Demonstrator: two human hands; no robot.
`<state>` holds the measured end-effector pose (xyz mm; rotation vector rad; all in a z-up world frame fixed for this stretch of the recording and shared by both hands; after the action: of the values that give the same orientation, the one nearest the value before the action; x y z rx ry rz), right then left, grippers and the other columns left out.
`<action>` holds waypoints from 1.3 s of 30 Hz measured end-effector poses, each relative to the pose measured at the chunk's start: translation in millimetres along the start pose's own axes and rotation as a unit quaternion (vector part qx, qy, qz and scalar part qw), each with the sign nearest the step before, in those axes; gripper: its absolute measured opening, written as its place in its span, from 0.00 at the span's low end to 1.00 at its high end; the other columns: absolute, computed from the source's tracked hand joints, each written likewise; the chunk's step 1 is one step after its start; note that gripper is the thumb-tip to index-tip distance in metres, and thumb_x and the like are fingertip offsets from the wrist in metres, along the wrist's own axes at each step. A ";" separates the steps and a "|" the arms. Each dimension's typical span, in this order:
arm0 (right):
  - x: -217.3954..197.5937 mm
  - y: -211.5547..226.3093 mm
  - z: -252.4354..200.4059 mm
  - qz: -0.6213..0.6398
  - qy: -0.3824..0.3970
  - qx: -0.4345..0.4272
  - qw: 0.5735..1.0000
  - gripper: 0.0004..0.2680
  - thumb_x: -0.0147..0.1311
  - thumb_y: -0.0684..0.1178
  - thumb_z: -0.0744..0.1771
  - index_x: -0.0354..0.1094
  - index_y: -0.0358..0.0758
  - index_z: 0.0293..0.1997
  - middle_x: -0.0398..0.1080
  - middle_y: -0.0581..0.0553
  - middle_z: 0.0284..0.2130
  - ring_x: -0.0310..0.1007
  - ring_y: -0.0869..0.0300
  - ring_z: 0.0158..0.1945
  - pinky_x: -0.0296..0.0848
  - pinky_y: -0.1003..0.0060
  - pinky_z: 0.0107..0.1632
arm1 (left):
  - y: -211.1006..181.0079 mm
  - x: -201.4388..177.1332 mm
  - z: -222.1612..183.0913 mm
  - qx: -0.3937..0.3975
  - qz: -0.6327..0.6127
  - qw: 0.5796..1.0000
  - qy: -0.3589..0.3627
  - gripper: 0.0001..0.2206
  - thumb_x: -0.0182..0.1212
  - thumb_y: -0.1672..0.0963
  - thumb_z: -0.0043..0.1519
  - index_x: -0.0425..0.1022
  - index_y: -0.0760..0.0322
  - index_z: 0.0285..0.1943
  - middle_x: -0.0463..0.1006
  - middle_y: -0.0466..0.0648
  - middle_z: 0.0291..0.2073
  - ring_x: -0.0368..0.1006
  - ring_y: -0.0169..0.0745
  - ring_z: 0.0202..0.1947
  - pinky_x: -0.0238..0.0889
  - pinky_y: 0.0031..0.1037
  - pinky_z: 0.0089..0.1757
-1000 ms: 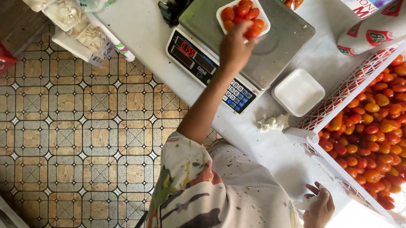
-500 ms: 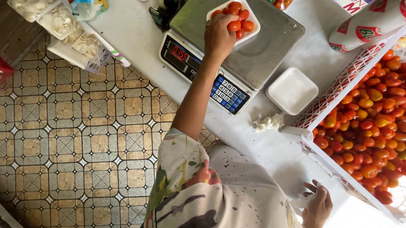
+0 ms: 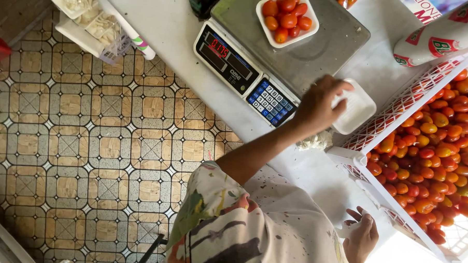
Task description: The person sorts cherry tomatoes from a large bin into small plastic trays, wipes them with a cloth, and weighs the trays on a digital scale.
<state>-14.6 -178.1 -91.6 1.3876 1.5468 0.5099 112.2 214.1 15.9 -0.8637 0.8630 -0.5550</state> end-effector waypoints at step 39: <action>-30.9 -44.5 6.0 0.275 -0.037 -0.002 0.961 0.06 0.48 0.35 0.66 0.72 0.32 0.43 0.73 0.33 0.34 0.69 0.58 0.19 0.71 0.69 0.14 | -87.6 144.6 0.3 0.209 0.024 0.943 0.260 0.09 0.61 0.60 0.62 0.79 0.54 0.49 0.78 0.47 0.36 0.78 0.53 0.35 0.73 0.41 0.38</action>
<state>-36.1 -220.1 -119.0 1.8164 1.0850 0.7824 184.4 61.7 28.1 -0.3027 1.1835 -0.9071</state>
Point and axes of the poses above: each hand's wrist, its own z-axis towards the middle knuckle, its own x-axis out of the palm, y = z × x, the point moved 8 cm from there along z, towards the middle knuckle
